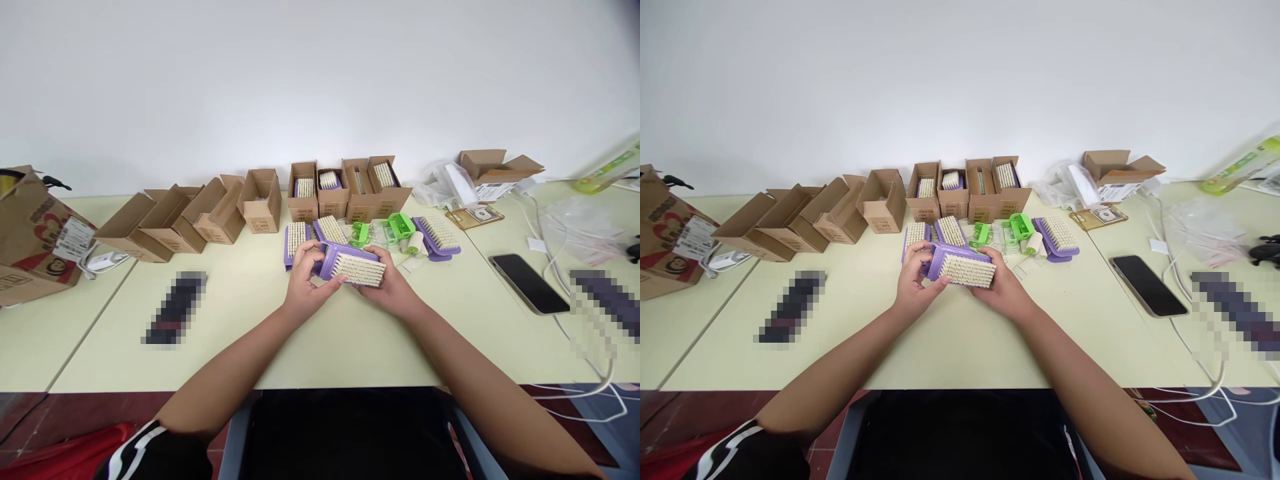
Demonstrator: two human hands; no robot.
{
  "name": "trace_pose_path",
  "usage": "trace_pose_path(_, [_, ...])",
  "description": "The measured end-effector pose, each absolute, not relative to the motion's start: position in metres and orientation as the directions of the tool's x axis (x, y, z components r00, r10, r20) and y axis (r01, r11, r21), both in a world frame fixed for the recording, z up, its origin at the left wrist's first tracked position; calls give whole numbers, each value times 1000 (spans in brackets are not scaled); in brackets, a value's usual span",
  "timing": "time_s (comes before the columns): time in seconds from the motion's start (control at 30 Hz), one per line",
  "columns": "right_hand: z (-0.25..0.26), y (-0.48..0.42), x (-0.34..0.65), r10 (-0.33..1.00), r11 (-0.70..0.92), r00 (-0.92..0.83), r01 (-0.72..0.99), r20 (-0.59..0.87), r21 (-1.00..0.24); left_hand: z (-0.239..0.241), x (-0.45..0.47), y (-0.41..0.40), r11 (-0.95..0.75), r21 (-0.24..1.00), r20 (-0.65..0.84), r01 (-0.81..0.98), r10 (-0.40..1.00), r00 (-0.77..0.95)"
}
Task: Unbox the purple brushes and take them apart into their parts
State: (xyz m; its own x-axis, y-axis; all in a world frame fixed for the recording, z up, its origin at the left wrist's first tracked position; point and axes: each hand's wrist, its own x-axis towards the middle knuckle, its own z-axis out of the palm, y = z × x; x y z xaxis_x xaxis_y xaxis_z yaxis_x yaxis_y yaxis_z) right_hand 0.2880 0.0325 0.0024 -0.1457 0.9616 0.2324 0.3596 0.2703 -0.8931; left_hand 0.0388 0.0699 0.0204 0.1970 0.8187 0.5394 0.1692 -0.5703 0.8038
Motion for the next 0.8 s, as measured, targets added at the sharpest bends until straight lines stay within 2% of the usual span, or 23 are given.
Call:
trace_pose_path(0.2, [6,32,295,956,295,-114,381,272,-876,29,36,77,-606,791,585,81,788,191])
trace_pose_path(0.4, [8,34,306,950,295,-83,547,300,-783,28,34,84,-526,841,487,129,838,246])
trace_pose_path(0.5, [11,34,308,941,313,-95,599,324,-737,27,32,86,-530,838,483,131,831,275])
trace_pose_path(0.8, [10,36,313,942,306,-89,622,322,-721,26,28,94,-574,812,528,106,799,288])
